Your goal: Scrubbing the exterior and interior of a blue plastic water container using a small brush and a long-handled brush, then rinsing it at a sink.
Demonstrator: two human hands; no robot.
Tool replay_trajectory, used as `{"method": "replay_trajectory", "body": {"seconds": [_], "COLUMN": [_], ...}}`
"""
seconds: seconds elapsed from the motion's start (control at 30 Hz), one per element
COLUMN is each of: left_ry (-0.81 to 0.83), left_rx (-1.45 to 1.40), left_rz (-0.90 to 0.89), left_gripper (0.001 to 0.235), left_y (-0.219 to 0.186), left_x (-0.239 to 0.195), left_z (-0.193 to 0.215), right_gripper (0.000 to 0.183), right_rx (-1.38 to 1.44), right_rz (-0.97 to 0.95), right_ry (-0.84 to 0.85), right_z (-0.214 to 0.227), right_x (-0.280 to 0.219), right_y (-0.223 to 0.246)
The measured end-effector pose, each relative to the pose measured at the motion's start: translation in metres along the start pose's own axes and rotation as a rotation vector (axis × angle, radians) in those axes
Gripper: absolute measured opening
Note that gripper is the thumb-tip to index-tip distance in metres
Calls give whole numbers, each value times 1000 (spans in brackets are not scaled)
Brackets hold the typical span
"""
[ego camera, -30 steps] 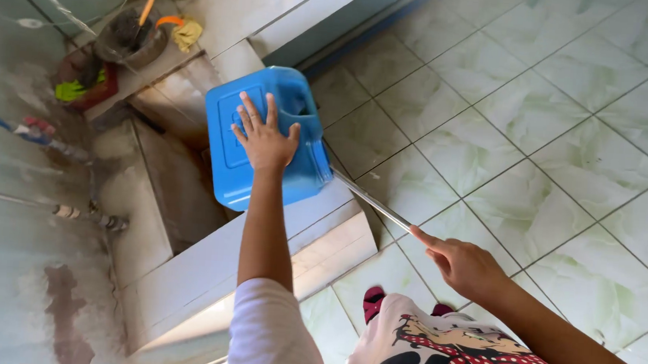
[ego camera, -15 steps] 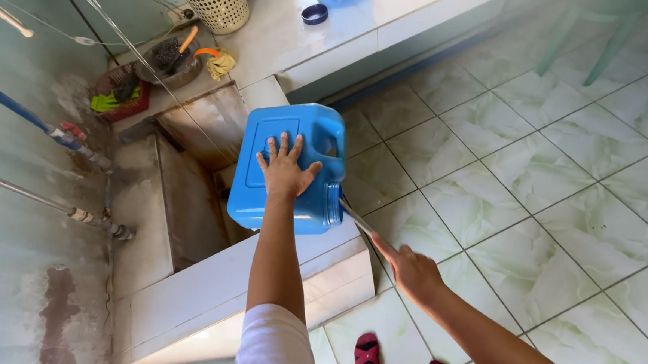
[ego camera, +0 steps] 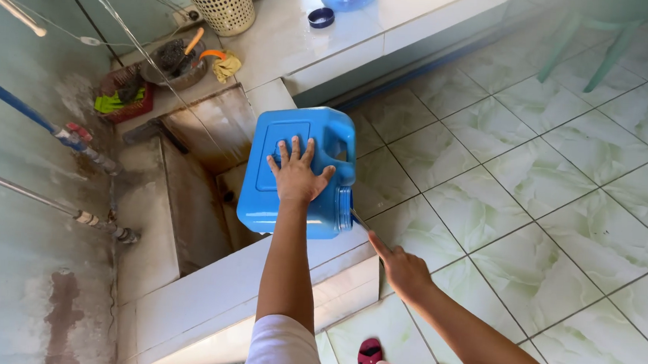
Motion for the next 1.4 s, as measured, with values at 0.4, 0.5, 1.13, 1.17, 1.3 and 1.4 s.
{"method": "replay_trajectory", "body": {"seconds": [0.4,0.5,1.13,1.17,1.3,1.4], "left_ry": [32,69,76,61,43,32], "left_rx": [8,42,-132,-144,-168,-188], "left_rz": [-57,-38,-293,-318,-364,-394], "left_gripper": [89,88,89,89,90,89], "left_y": [-3,-1,47,49,55,63], "left_x": [-3,-8,14,15,18,18], "left_z": [4,-2,19,17,20,16], "right_gripper": [83,79,76,73,78,79], "right_rx": [114,110,130,84,122,453], "right_rz": [-21,-33,-130,-123,-89,-28], "right_ry": [-3,-19,-25,-56,-168,-224], "right_z": [13,-1,20,11,-16,-4], "right_x": [-83,-45,-36,-21,-6,-44], "right_y": [-4,4,40,47,63,69]}}
Point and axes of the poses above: each hand's wrist, its own x-axis towards the middle knuckle, its own z-axis out of the back of the hand, y = z × x, the point moved 2 cm from there along x, towards the middle knuckle, and after that the axes turned 10 degrees about -x, right-handed, at the moved point
